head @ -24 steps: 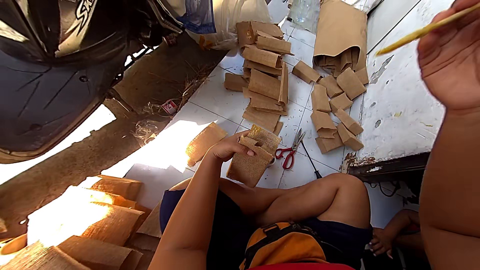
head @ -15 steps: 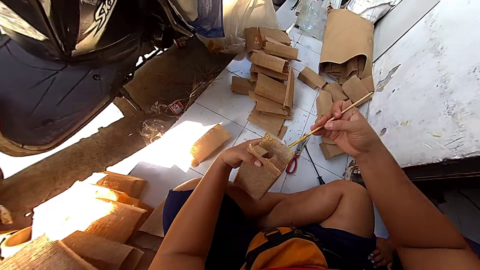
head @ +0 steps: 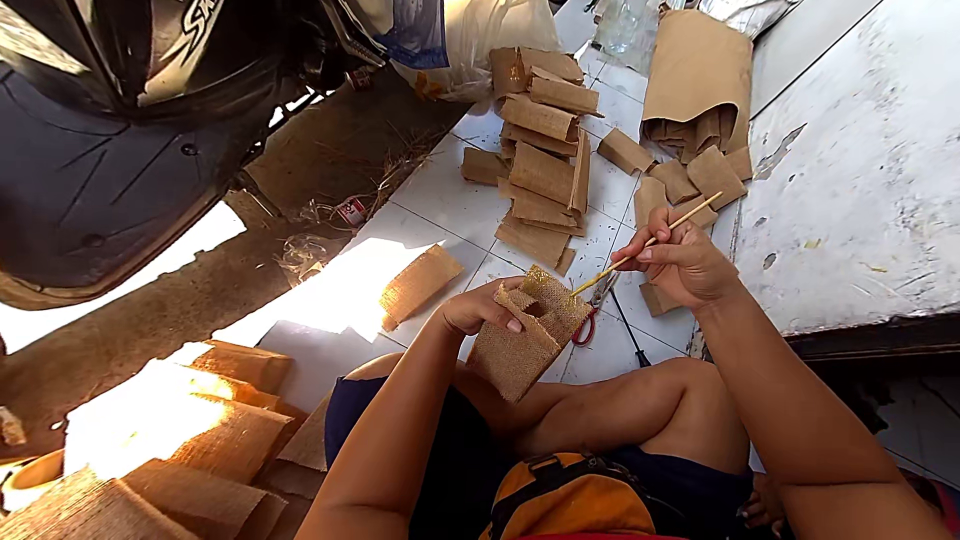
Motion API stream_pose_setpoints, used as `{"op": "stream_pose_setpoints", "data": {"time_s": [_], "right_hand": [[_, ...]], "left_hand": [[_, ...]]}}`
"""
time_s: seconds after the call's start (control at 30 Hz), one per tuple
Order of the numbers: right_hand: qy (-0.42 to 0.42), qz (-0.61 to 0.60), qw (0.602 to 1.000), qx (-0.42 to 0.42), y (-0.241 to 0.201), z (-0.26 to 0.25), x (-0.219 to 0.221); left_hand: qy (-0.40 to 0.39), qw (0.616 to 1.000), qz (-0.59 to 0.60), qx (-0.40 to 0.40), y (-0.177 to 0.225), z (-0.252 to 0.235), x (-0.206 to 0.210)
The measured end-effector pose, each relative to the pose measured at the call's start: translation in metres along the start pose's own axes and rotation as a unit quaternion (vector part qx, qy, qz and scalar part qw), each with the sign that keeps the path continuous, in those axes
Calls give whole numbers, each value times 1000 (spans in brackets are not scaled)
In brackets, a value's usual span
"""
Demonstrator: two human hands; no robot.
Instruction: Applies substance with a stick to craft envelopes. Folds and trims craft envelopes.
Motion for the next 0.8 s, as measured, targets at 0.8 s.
{"op": "stream_pose_setpoints", "data": {"time_s": [0.8], "right_hand": [[-22,11,999,-25,12,-19,6]], "left_hand": [[-11,1000,-18,17,3,-3,3]]}}
Point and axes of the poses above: each hand's wrist, its own z-axis away from the middle knuckle, its own x-axis out of the palm, y = z × x, the point moved 4 cm from there along -z, towards the middle knuckle, and after that the axes turned 9 degrees about y, right-handed, at the moved point
